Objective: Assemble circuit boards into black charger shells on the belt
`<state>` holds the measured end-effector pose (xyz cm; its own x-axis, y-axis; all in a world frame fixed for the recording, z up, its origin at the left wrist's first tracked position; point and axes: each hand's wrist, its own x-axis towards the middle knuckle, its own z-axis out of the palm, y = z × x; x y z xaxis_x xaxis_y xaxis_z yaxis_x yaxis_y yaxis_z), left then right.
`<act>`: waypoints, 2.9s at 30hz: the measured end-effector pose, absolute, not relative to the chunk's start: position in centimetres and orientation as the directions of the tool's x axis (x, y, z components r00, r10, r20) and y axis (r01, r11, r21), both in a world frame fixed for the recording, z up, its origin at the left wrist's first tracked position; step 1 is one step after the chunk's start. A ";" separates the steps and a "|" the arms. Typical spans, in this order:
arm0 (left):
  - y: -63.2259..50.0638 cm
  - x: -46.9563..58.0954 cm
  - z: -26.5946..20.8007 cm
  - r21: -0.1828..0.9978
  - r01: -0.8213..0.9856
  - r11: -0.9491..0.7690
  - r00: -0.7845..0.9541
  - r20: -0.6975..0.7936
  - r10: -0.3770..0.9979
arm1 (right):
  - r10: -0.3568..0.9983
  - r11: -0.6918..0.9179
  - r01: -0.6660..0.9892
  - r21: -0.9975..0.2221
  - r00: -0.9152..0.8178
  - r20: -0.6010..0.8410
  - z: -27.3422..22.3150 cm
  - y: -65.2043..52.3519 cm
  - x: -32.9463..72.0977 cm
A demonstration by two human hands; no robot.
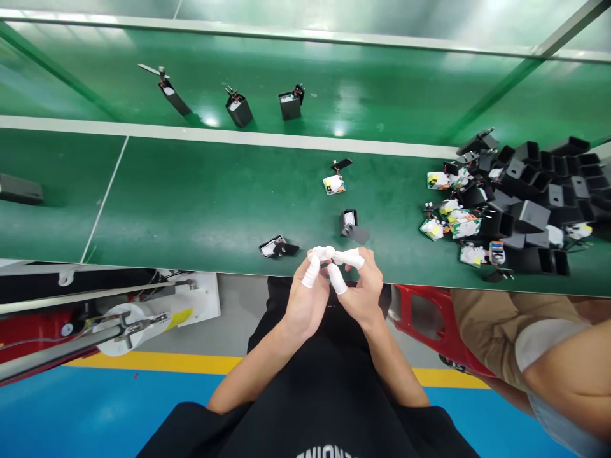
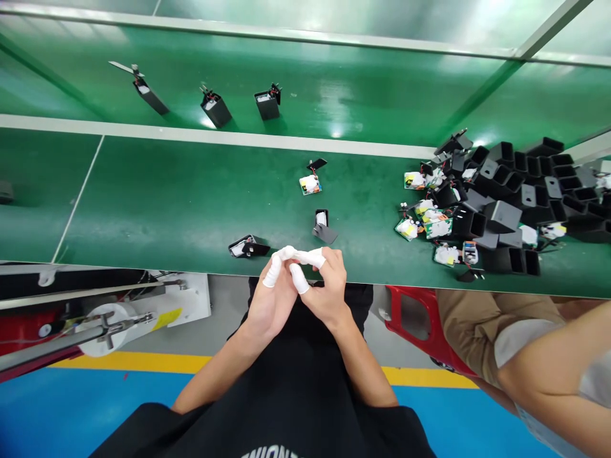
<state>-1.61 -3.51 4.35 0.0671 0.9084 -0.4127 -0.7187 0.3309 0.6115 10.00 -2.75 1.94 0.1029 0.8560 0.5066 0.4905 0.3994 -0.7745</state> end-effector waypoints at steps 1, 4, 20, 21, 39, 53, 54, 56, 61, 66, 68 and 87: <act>-3.6 -1.5 4.3 0.608 -0.719 0.337 0.074 -0.415 0.907 | 0.857 0.402 0.497 -0.769 0.090 0.507 2.1 -2.7 10.1; -4.2 -1.0 3.9 0.608 -0.710 0.357 0.071 -0.443 0.894 | 0.871 0.391 0.497 -0.775 0.072 0.485 2.3 -2.7 10.0; -5.2 -2.9 4.4 0.647 -0.632 0.428 0.208 -0.390 0.897 | 0.872 0.459 0.505 -0.731 -0.101 0.478 3.7 -3.9 12.3; -5.4 -3.2 4.2 0.659 -0.609 0.441 0.230 -0.385 0.894 | 0.869 0.478 0.502 -0.721 -0.151 0.471 3.7 -3.8 12.9; -7.3 -4.9 1.5 0.760 -0.275 0.588 0.540 -0.384 0.749 | 0.774 0.628 0.576 -0.523 -0.396 0.494 2.6 -5.4 15.3; 2.6 0.8 -1.7 0.914 0.402 -0.055 0.007 0.057 0.998 | 0.985 0.087 0.135 -0.987 0.133 0.105 -0.3 1.4 17.5; 3.1 1.0 -1.7 0.905 0.422 -0.054 0.017 0.052 0.999 | 0.986 0.087 0.093 -0.992 0.132 0.099 -0.5 1.6 17.5; 4.0 1.3 -1.6 0.906 0.423 -0.030 0.011 0.028 1.000 | 0.987 0.093 0.066 -0.994 0.123 0.100 -0.8 1.9 17.7; 5.2 0.6 -1.0 0.991 0.102 0.091 -0.061 -0.085 0.995 | 0.982 0.138 0.215 -0.967 0.096 0.162 -1.4 2.8 19.3; 4.8 -0.7 1.3 0.796 -0.420 0.436 0.075 -0.448 0.891 | 0.982 0.187 0.233 -0.954 -0.018 0.189 -1.5 2.7 19.6; 4.5 -0.9 2.2 0.722 -0.476 0.502 0.112 -0.516 0.849 | 0.972 0.229 0.175 -0.958 -0.095 0.216 -1.3 2.4 19.5; 1.1 -2.4 3.6 0.976 -0.145 0.163 0.047 -0.158 0.986 | 0.973 -0.071 -0.266 -0.961 0.196 -0.126 0.0 -0.5 14.4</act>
